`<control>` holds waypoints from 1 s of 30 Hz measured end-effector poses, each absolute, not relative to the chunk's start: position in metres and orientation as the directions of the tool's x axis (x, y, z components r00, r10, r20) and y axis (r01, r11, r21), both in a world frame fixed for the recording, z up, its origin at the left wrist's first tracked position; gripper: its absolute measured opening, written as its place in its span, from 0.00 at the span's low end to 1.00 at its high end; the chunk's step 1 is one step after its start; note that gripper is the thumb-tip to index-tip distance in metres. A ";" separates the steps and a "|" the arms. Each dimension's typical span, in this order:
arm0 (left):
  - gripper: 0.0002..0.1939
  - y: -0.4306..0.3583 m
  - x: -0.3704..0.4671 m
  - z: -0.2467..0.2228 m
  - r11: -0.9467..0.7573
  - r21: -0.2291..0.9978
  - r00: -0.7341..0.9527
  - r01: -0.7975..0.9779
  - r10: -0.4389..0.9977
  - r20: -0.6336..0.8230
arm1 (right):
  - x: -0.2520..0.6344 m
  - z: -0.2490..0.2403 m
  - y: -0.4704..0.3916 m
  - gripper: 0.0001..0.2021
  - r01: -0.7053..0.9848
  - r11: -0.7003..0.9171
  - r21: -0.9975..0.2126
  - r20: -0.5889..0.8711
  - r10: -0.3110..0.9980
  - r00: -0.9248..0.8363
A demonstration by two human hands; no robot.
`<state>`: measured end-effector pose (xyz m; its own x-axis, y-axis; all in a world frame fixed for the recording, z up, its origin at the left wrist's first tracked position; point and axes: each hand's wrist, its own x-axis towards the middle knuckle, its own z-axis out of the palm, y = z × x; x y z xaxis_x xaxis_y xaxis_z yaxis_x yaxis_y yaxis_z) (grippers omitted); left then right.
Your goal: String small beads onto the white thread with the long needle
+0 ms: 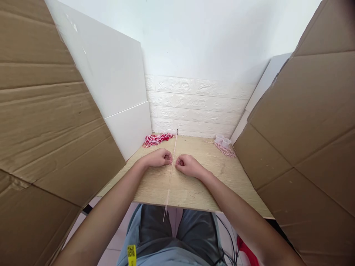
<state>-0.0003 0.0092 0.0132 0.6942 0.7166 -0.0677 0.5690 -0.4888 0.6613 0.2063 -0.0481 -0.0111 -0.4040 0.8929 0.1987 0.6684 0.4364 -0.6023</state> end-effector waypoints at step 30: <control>0.10 0.010 0.002 0.018 -0.399 0.714 0.509 0.576 0.858 0.069 | 0.209 -0.018 -0.043 0.02 0.648 0.463 -0.605 0.221 0.879 -0.422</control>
<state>0.0021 0.0100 0.0179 0.5090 0.8580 0.0688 0.5756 -0.3987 0.7140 0.2085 -0.0435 -0.0176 -0.4223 0.8791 0.2209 0.6479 0.4632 -0.6047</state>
